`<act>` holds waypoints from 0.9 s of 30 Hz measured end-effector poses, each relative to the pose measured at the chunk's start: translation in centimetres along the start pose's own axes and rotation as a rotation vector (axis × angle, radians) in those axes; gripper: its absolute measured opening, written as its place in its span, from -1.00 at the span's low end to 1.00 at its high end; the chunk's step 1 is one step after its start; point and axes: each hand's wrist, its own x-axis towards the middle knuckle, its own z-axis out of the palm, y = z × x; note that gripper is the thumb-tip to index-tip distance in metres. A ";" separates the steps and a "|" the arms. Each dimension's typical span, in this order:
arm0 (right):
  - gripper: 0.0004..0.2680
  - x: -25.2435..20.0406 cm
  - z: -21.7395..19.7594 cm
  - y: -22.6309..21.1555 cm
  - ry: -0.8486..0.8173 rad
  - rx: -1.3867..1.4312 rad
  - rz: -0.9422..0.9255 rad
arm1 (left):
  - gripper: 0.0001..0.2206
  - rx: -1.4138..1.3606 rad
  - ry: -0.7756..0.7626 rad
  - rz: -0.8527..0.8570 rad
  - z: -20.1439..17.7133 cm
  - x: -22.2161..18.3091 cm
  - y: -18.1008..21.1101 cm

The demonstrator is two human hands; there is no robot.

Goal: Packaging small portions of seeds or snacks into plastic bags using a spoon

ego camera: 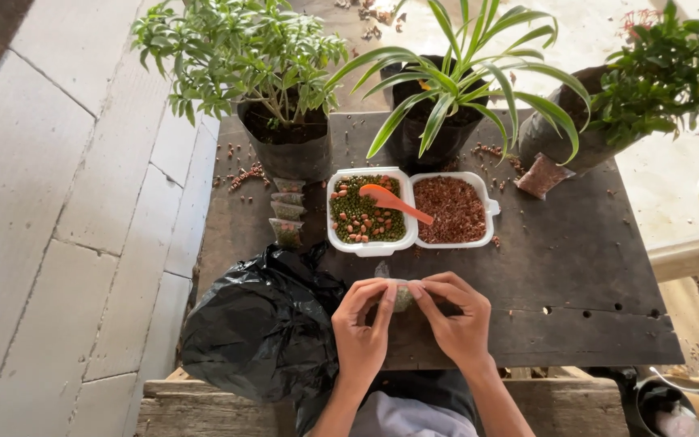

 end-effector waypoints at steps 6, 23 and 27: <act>-0.92 -0.1 0.0 -0.1 0.074 -0.008 0.063 | -0.90 0.180 -0.003 0.093 -0.2 -0.2 0.5; -0.85 0.6 -0.3 -1.0 -0.062 0.110 -0.007 | -0.86 0.120 -0.101 0.155 0.0 0.5 -0.2; -0.86 0.1 -0.2 -0.9 -0.125 0.118 0.028 | -0.87 0.110 -0.114 0.088 -0.1 0.0 0.0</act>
